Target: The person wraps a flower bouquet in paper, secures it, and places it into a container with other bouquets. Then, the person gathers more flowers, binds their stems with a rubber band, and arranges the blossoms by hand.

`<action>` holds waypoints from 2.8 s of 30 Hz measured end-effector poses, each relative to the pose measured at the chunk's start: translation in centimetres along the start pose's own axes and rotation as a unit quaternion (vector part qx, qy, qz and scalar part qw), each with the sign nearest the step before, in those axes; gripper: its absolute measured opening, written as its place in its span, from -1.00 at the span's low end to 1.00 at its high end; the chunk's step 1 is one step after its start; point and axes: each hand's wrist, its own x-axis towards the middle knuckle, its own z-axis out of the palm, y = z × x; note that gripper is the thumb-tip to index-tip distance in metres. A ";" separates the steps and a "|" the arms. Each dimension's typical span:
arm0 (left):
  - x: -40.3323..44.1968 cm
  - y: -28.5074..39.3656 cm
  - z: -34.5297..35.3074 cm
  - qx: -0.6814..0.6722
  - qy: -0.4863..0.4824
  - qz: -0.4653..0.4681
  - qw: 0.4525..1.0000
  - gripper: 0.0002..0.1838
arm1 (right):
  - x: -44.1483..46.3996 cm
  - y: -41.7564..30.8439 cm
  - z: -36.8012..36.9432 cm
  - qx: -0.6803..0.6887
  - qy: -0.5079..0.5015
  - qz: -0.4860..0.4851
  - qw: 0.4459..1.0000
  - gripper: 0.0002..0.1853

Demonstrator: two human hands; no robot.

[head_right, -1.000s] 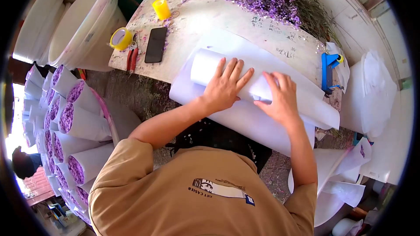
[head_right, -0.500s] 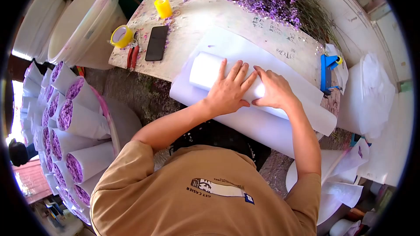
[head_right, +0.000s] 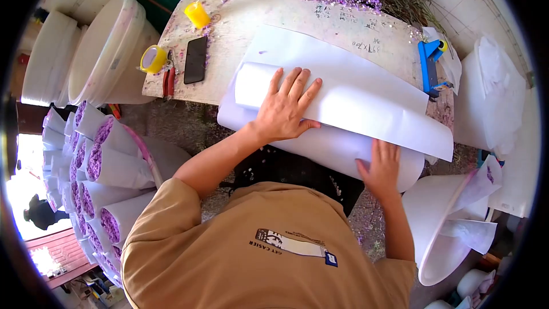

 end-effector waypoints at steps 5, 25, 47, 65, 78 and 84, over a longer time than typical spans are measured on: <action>0.1 -0.2 -0.1 0.011 0.007 0.007 1.000 0.01 | 2.0 6.6 -0.6 -0.002 -0.146 0.130 0.981 -0.21; -0.7 0.0 0.4 0.006 0.009 -0.004 1.000 -0.02 | 4.6 13.8 0.5 0.084 -0.163 0.124 0.975 -0.58; -0.5 -0.5 -0.1 -0.001 0.019 -0.021 1.000 -0.04 | 1.1 14.9 2.6 0.022 -0.081 0.088 0.993 -0.41; -0.7 -1.0 0.2 -0.023 0.057 -0.020 0.998 -0.05 | 3.4 5.9 -5.2 -0.126 -0.235 0.178 0.947 -0.31; -0.1 -1.1 0.5 -0.021 0.044 -0.021 0.999 -0.01 | 18.8 -3.6 -3.1 0.035 -0.169 -0.101 0.980 0.24; 0.4 -1.1 0.5 -0.020 0.032 -0.029 0.999 0.00 | 21.3 -4.8 -4.2 0.096 -0.327 -0.010 0.940 0.33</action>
